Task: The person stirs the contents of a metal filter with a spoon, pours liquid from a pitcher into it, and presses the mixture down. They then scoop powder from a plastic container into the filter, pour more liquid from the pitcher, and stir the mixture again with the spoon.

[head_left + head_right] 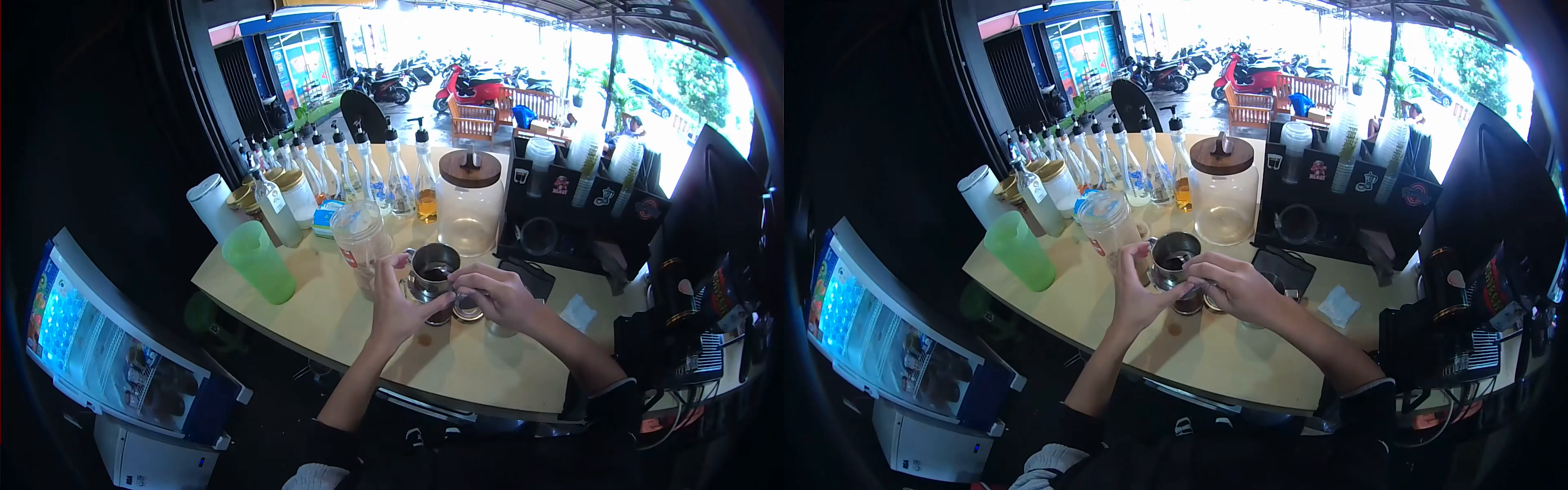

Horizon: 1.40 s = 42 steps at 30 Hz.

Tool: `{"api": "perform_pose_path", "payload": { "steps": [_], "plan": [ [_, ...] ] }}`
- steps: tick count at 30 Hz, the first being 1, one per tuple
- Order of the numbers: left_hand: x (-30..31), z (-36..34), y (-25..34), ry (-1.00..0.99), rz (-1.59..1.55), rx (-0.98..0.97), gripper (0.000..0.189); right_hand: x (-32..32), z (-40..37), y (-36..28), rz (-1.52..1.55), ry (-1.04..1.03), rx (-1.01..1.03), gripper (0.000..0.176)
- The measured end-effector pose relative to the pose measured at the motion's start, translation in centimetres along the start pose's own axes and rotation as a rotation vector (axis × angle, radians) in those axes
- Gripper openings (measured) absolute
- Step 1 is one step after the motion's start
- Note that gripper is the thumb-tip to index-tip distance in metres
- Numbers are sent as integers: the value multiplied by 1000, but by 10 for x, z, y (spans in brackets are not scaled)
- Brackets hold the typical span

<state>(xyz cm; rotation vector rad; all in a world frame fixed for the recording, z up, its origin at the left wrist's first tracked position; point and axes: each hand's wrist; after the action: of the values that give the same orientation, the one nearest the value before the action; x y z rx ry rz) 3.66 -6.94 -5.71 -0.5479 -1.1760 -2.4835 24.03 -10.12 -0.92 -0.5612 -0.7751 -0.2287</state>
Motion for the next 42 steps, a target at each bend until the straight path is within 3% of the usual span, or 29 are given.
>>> {"api": "perform_pose_path", "payload": {
  "steps": [2,6,12,16,18,23,33,37,39,42],
  "plan": [
    [-5,-2,1,-53,150,74,103,-3,1,3,-21,12,-11,18],
    [-5,9,16,-38,191,87,106,-11,-1,10,-119,115,31,25],
    [-8,15,8,-113,253,113,106,-19,-1,3,-36,88,47,28],
    [-8,17,3,-88,124,45,104,-9,4,-4,-92,142,6,23],
    [-5,19,0,-89,64,39,103,-9,5,-10,22,114,-44,17],
    [-1,22,-4,-123,-210,23,102,-8,6,-5,52,184,-7,14],
    [12,31,-7,-205,-207,-27,103,0,8,-10,207,164,-90,9],
    [15,33,-8,-236,-289,-41,100,2,7,-11,161,120,3,10],
    [16,34,-11,-264,-336,-41,99,5,8,-7,239,155,-100,11],
    [19,35,-15,-278,-225,-126,95,4,8,-5,396,97,-61,13]
  ]
}}
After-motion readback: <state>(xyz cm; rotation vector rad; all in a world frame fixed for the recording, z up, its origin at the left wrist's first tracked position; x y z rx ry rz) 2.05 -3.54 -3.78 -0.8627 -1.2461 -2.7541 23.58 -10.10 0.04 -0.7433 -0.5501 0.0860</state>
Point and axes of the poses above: each hand's wrist, its own z-axis towards the middle knuckle, its own x-axis out of the back of the hand, y = z × x, and after that the axes turned 8 degrees about -y, right-handed
